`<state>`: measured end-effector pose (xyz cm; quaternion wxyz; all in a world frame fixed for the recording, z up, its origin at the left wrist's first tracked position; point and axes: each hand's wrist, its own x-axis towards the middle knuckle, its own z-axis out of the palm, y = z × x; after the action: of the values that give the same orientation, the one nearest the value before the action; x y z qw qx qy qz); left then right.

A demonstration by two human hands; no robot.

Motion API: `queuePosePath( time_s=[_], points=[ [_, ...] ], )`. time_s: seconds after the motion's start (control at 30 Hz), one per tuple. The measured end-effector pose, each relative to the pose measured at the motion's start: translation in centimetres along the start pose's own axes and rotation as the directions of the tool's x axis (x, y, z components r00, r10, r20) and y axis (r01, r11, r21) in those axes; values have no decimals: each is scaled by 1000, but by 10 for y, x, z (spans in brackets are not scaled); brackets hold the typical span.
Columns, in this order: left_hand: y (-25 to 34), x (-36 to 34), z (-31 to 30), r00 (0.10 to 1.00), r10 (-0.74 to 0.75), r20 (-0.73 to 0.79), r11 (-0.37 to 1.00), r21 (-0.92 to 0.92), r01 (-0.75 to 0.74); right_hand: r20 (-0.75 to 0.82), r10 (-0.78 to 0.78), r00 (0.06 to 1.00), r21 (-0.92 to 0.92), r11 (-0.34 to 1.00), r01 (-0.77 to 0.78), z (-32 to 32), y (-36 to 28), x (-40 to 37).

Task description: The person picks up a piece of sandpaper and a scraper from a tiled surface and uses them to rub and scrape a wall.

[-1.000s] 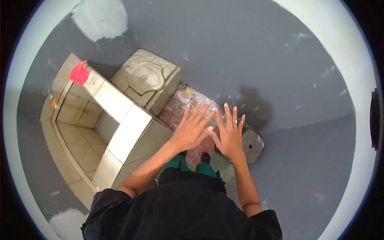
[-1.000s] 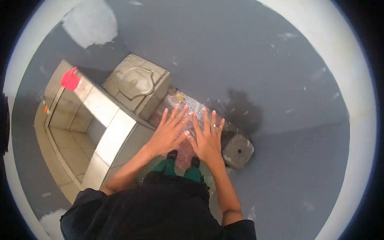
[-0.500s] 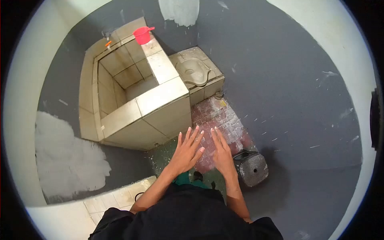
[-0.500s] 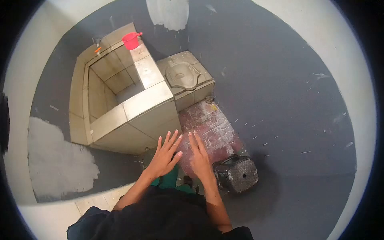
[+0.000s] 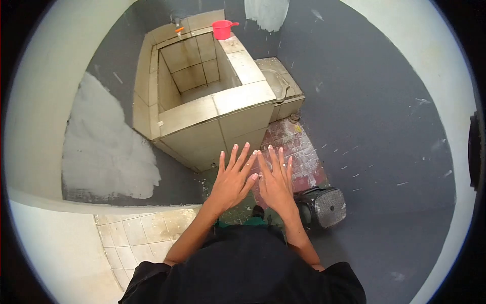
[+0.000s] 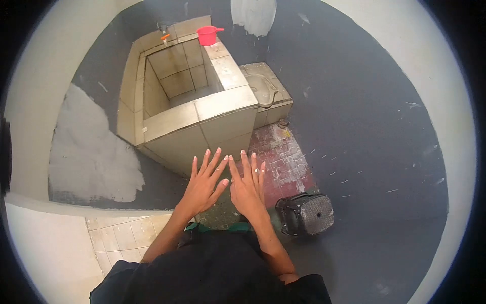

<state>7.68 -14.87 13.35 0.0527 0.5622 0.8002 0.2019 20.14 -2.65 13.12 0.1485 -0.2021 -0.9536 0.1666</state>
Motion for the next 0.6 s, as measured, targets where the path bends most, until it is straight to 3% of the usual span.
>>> queuePosePath(
  time_s=[0.13, 0.33, 0.5, 0.6],
  points=[
    [-36, -49, -20, 997, 75, -1, 996, -46, -75, -19, 43, 999, 22, 999, -42, 20, -64, -11],
    [-90, -140, -56, 982, 179, 63, 965, -208, -163, 7, 241, 970, 64, 968, -241, 44, -178, -41],
    [-109, -179, -96, 946, 315, 75, 941, -157, -301, 19, 365, 931, 191, 912, -362, 52, -248, -76],
    [-115, -200, -108, 917, 392, 76, 908, -194, -372, -51, 395, 917, 157, 910, -383, 56, -273, -96]
  ],
)
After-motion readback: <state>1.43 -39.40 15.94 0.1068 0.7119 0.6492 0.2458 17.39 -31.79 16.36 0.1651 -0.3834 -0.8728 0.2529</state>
